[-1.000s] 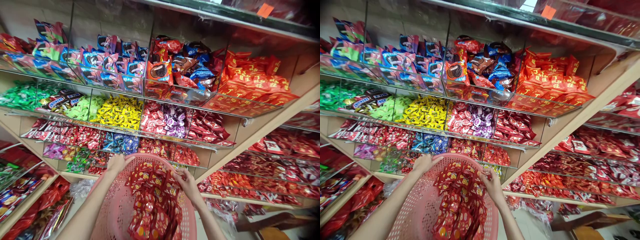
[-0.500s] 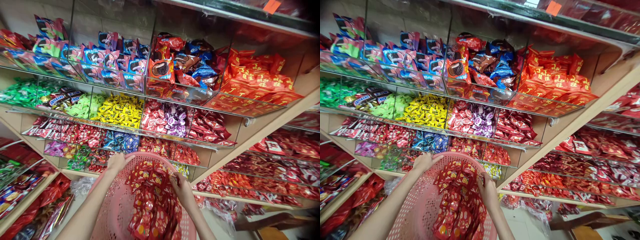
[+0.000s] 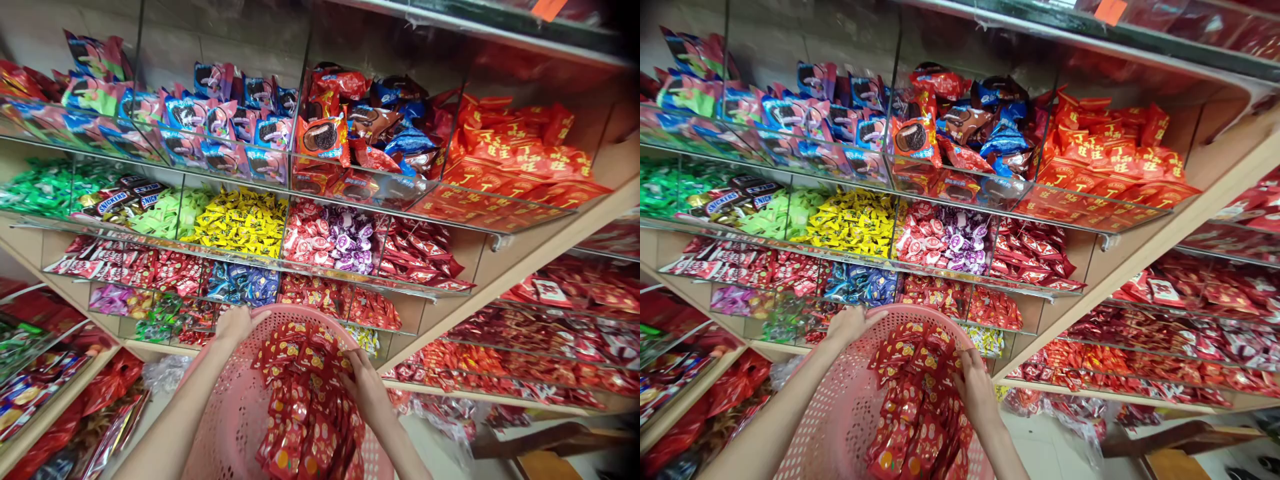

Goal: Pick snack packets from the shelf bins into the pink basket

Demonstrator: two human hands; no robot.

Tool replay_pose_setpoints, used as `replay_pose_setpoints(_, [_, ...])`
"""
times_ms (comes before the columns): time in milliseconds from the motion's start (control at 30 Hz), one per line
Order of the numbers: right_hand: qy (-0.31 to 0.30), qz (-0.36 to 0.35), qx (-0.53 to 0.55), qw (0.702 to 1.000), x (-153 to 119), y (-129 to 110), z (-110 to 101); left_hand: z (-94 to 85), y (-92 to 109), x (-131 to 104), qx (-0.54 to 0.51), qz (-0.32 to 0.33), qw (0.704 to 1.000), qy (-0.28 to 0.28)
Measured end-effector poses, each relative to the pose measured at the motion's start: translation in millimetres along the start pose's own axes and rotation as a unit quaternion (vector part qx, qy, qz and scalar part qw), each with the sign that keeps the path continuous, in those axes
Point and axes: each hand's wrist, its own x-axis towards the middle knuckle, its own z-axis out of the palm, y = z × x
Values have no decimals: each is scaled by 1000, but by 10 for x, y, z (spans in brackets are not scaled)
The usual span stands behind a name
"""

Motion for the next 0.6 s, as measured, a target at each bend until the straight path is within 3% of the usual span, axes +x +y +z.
replay_pose_setpoints(133, [11,-8,-3,1000,9,-14,19,-9,4,6,0,-1,1000,1])
replay_pose_setpoints(300, [31,14,-63,997,197,-105,-239,-15,9,13,-2,-7,1000,-8])
replay_pose_setpoints(433, [68,-7,-63,996,674,-248,-338,-2,6,15,3,-2,1000,2])
replay_pose_setpoints(500, [57,6,-62,996,976,-316,-251,4,4,13,3,-1,1000,4])
replay_pose_setpoints(600, [-2,85,-69,994,1400,-405,-25,12,1,8,1,-3,1000,1])
